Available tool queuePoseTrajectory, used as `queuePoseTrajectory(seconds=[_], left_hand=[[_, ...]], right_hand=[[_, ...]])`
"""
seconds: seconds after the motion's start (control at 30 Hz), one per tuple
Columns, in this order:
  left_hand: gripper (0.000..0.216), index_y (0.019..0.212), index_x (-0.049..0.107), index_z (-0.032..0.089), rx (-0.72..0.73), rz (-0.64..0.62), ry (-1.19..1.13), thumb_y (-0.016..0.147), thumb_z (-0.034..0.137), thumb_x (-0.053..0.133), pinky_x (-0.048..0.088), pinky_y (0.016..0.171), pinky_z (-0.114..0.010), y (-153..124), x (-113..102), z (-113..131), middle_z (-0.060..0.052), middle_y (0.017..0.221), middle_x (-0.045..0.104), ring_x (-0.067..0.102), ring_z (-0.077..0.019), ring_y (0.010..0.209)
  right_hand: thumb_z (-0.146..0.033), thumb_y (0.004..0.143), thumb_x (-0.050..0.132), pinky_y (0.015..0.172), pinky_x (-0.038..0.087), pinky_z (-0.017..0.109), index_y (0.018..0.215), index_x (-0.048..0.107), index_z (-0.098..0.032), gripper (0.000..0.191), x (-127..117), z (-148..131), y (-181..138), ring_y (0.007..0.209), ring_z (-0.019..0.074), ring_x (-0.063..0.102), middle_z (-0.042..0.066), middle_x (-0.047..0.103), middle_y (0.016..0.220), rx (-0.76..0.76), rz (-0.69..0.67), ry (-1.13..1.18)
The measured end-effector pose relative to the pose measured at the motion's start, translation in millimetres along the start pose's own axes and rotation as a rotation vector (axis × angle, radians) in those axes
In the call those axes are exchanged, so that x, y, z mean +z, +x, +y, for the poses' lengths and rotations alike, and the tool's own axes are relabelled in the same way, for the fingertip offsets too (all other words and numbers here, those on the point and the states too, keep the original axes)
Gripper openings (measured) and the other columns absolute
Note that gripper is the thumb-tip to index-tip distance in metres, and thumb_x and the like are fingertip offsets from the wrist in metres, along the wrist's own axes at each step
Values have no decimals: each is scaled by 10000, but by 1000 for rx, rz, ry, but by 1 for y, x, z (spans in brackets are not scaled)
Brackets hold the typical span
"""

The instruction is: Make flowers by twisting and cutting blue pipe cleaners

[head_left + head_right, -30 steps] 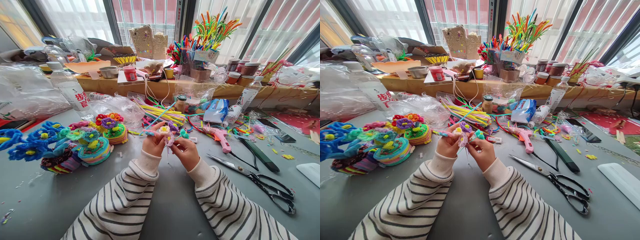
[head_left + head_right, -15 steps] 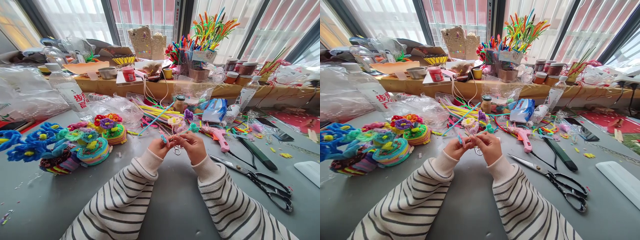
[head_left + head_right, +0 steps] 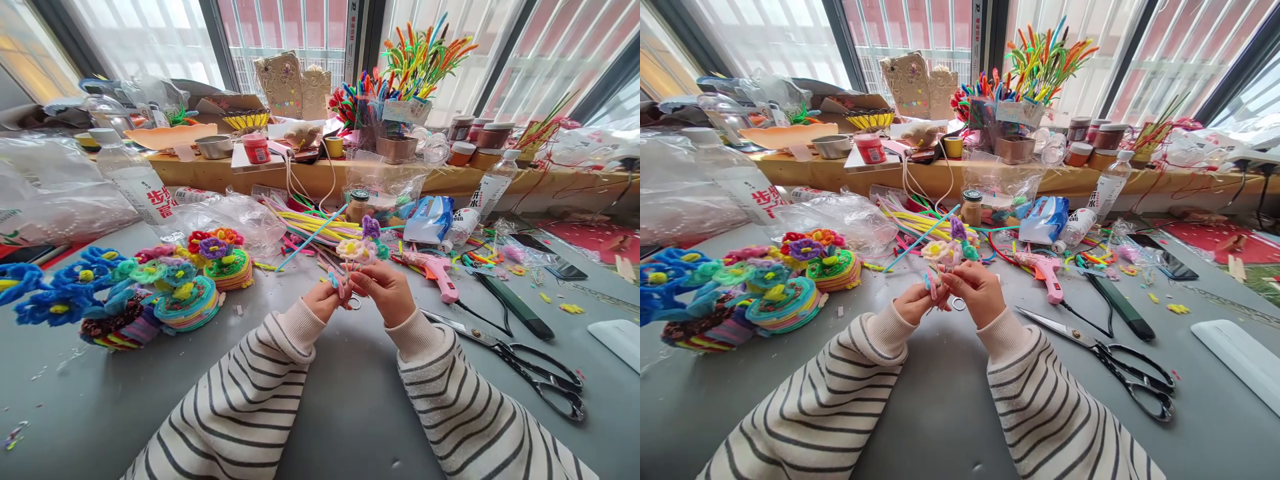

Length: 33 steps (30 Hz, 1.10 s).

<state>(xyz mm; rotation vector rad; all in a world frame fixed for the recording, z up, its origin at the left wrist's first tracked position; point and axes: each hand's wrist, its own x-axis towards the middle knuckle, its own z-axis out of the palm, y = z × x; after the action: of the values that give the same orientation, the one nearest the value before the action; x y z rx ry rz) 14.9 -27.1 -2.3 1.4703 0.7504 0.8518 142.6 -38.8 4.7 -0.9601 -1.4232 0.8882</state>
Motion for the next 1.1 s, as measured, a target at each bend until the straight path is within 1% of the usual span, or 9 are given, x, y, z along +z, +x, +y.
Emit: queuePoseTrajectory(seconds=[0.1,0.17,0.27,0.37,0.53,0.7,0.8,0.9,1.1], left_hand=[[385,539,513,131,23,-27,91,619,504,458,434,565,-239,-1,-1,0,1,531,466,448,-90,540],[339,603,535,132,89,13,151,651,458,456,431,613,-254,-1,-2,-1,-20,606,515,487,-110,609],[263,708,554,130,220,130,236,638,380,518,430,685,-279,0,-5,-3,-64,760,574,530,-149,731],[216,696,566,131,313,257,348,600,325,573,435,711,-304,1,-9,-9,-91,802,611,555,-177,768],[172,579,555,139,465,410,462,595,309,571,474,644,-303,0,-12,-14,-111,846,629,589,-194,720],[174,714,595,134,538,404,577,600,264,574,495,627,-274,0,-14,-11,-91,773,650,600,-190,713],[117,551,578,158,672,419,629,604,262,571,503,581,-248,3,-16,-11,-65,675,658,608,-173,642],[265,379,477,170,787,427,655,624,240,551,506,571,-240,5,-17,-12,-64,670,657,609,-169,642],[83,641,616,157,790,429,787,634,208,550,498,621,-242,2,-15,-8,-73,733,656,604,-173,697]], right_hand=[[-338,653,547,537,460,271,609,636,-191,177,0,3,-1,539,122,529,0,570,561,73,-43,29],[-338,642,558,523,457,277,647,637,-179,177,0,4,-1,519,126,527,9,582,570,66,14,-45],[-311,634,573,538,438,277,643,638,-168,157,-1,1,-2,552,141,524,25,585,567,-79,115,-286],[-288,648,561,497,418,258,563,626,-182,151,0,-2,-4,516,133,505,20,569,521,-253,160,-493],[-251,647,558,489,428,246,583,608,-189,102,6,-8,-8,534,138,526,22,574,559,-449,207,-555],[-242,641,558,592,450,272,700,579,-179,89,5,-8,-7,658,159,547,38,589,691,-428,156,-480],[-216,650,545,571,444,250,639,554,-176,42,3,-5,-6,623,135,534,23,565,662,-387,94,-415],[-173,642,544,531,426,229,589,538,-172,53,2,-5,-6,584,118,515,11,544,635,-358,86,-395],[-191,633,568,573,421,238,616,558,-175,25,2,-5,-5,641,131,522,18,558,681,-317,90,-389]])
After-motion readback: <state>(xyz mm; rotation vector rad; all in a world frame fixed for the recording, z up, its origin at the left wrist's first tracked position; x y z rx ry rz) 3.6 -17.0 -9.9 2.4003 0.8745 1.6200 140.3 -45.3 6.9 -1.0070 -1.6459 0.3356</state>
